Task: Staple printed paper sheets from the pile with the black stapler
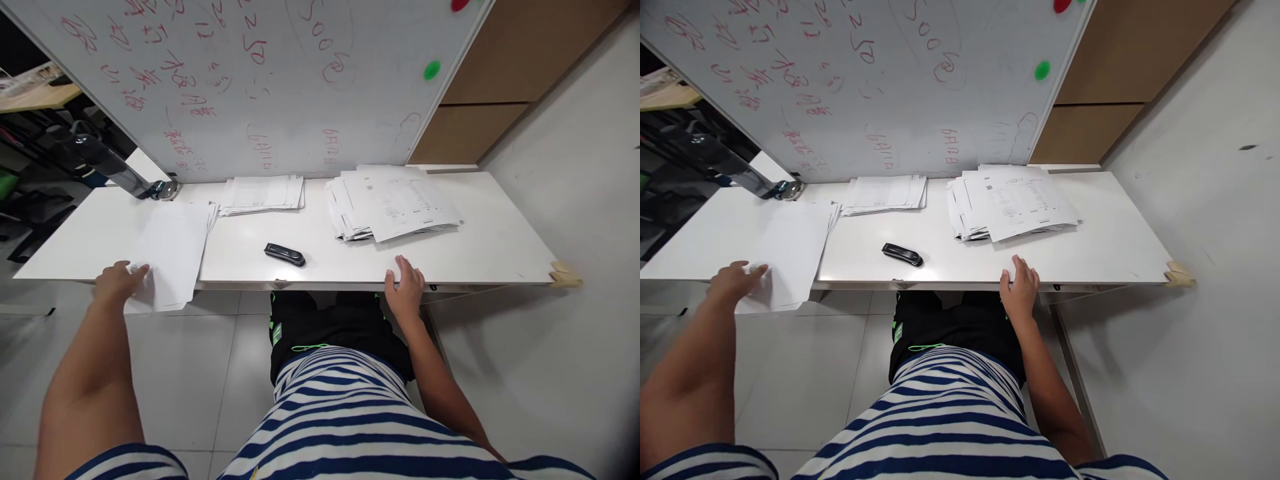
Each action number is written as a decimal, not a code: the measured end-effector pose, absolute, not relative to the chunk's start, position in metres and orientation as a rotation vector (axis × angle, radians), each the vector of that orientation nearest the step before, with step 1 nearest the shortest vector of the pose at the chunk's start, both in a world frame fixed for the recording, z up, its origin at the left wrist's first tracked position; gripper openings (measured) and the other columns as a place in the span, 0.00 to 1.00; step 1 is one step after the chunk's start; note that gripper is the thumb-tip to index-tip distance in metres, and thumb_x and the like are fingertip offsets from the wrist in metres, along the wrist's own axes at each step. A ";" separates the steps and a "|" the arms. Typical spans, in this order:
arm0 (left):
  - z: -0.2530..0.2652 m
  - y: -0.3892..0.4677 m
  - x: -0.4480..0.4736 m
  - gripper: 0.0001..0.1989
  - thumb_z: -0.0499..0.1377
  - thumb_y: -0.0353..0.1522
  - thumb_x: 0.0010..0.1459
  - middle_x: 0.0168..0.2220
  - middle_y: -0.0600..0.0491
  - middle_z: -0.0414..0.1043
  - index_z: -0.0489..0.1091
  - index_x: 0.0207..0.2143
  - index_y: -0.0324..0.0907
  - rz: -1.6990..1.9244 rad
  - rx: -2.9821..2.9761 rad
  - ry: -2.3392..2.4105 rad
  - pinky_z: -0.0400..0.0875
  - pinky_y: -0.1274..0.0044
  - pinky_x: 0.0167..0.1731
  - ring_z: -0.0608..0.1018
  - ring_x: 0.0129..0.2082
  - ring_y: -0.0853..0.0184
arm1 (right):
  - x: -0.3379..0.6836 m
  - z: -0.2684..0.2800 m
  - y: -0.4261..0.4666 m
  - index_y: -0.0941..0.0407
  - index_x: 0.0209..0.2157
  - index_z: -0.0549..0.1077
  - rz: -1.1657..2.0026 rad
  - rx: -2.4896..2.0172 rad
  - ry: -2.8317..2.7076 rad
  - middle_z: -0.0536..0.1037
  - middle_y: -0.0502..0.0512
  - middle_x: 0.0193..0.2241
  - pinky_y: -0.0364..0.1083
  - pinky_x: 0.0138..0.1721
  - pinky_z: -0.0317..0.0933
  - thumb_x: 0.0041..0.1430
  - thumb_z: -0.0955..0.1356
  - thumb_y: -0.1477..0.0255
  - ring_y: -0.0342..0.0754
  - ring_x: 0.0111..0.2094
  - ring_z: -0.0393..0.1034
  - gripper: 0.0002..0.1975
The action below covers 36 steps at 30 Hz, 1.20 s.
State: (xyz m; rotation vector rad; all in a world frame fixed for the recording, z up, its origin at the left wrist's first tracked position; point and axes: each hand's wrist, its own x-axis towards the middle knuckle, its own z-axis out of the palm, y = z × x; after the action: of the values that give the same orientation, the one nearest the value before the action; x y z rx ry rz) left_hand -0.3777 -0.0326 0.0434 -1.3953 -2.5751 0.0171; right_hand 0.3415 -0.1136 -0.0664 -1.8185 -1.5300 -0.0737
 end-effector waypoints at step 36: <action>0.028 -0.031 0.165 0.21 0.56 0.37 0.67 0.62 0.43 0.70 0.67 0.60 0.43 -0.721 -2.718 -1.105 0.55 0.55 0.65 0.67 0.65 0.51 | 0.403 0.000 -0.003 0.58 0.65 0.64 0.252 -1.727 -1.303 0.75 0.65 0.58 0.57 0.58 0.65 0.69 0.56 0.63 0.58 0.59 0.71 0.28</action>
State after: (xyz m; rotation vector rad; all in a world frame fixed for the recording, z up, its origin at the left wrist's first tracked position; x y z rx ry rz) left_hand 0.1653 -0.0307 0.0281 -2.7182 -1.1052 -0.7207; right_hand 0.4031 -0.0033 -0.0004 -1.7270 -1.3033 0.2517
